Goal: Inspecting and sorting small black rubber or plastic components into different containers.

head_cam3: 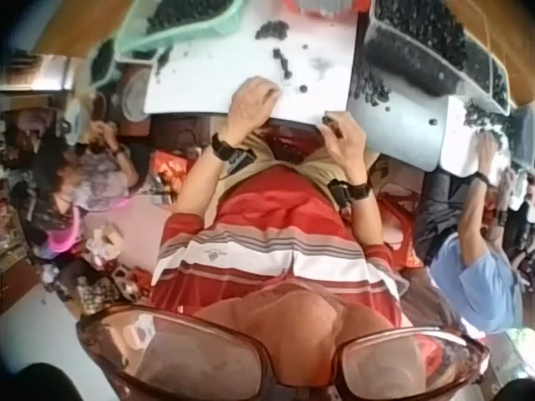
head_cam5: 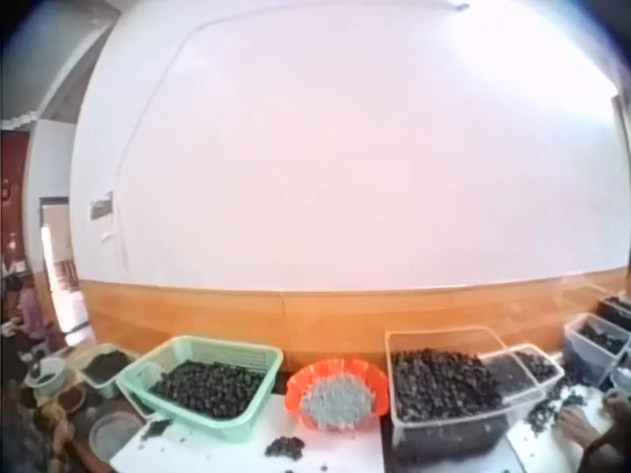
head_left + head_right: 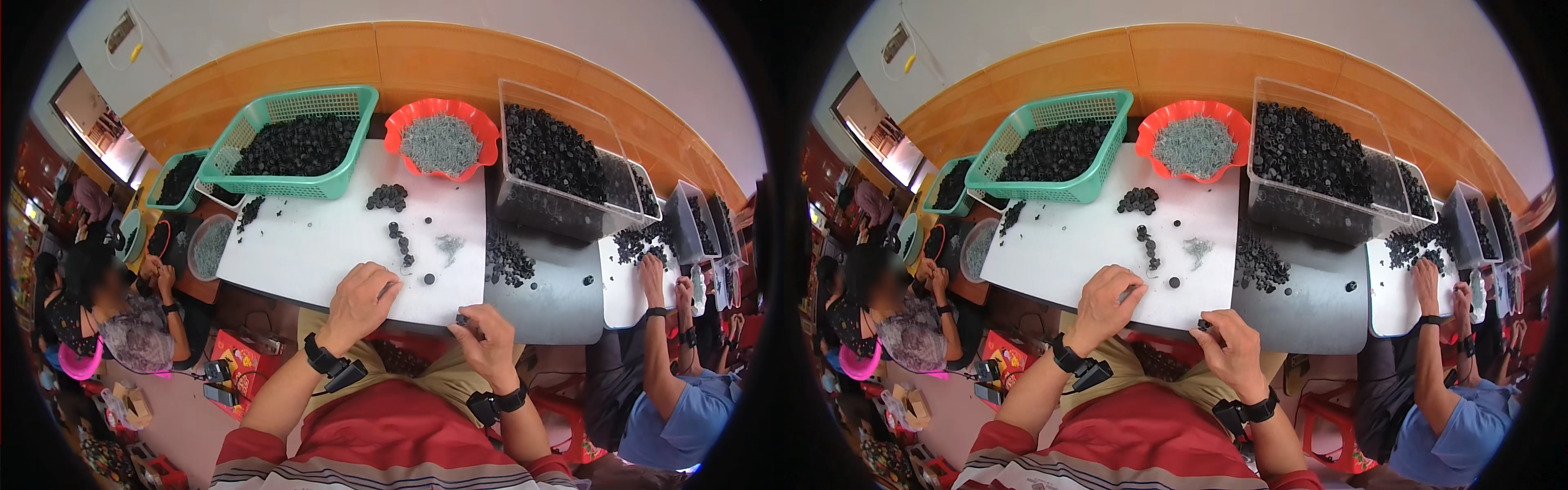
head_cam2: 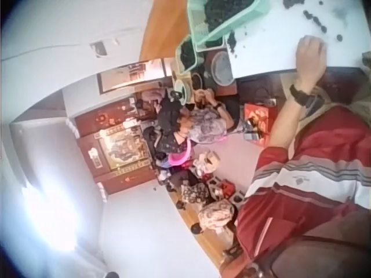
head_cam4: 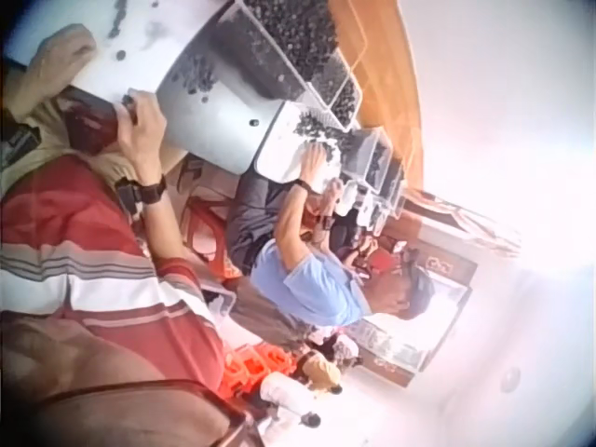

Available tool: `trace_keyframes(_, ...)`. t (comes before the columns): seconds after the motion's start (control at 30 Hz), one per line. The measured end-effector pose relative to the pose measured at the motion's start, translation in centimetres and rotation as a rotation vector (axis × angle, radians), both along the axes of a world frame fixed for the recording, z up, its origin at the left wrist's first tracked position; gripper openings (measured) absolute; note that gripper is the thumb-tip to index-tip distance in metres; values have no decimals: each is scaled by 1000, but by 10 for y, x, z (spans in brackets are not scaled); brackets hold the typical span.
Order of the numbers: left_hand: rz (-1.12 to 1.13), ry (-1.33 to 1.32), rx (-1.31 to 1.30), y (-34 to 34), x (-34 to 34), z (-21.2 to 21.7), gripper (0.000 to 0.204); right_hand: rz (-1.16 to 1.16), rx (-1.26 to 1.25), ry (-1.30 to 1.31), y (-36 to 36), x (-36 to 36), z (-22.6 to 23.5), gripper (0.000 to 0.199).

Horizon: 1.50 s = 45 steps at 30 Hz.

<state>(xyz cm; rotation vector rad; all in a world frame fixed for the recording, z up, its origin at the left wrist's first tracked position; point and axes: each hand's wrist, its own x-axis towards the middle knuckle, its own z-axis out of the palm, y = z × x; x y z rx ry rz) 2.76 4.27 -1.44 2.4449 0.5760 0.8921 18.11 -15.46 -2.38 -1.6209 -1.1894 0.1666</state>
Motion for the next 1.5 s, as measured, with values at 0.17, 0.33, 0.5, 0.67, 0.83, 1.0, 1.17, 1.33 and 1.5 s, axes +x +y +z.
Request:
trace_keyframes(0.17,-5,13,-12,1,-1,0,9,-9,-43,32,0,0,2,27)
trace_keyframes(0.33,-22,32,-38,1,-3,-2,9,-25,-35,26,0,-2,1,28)
trace_keyframes(0.5,-26,11,-34,1,-6,-2,8,-14,-7,26,2,-4,-1,29)
trace_keyframes(0.67,-19,-41,-17,1,-5,-3,8,-49,-33,53,0,-4,-6,29)
trace_keyframes(0.83,-51,-57,-5,2,-7,-5,8,-39,-11,61,0,-3,-13,29)
trace_keyframes(1.0,-56,-63,-10,3,-9,-6,8,-57,-30,90,0,-3,-17,29)
trace_keyframes(1.17,-63,-57,-3,3,-10,-7,8,-69,-29,31,2,-6,-10,28)
trace_keyframes(1.33,-90,-57,-22,3,-12,-7,10,-82,-22,57,2,-8,-15,29)
trace_keyframes(1.5,-104,-71,-14,4,-12,-6,9,-109,-51,26,0,-10,-18,29)
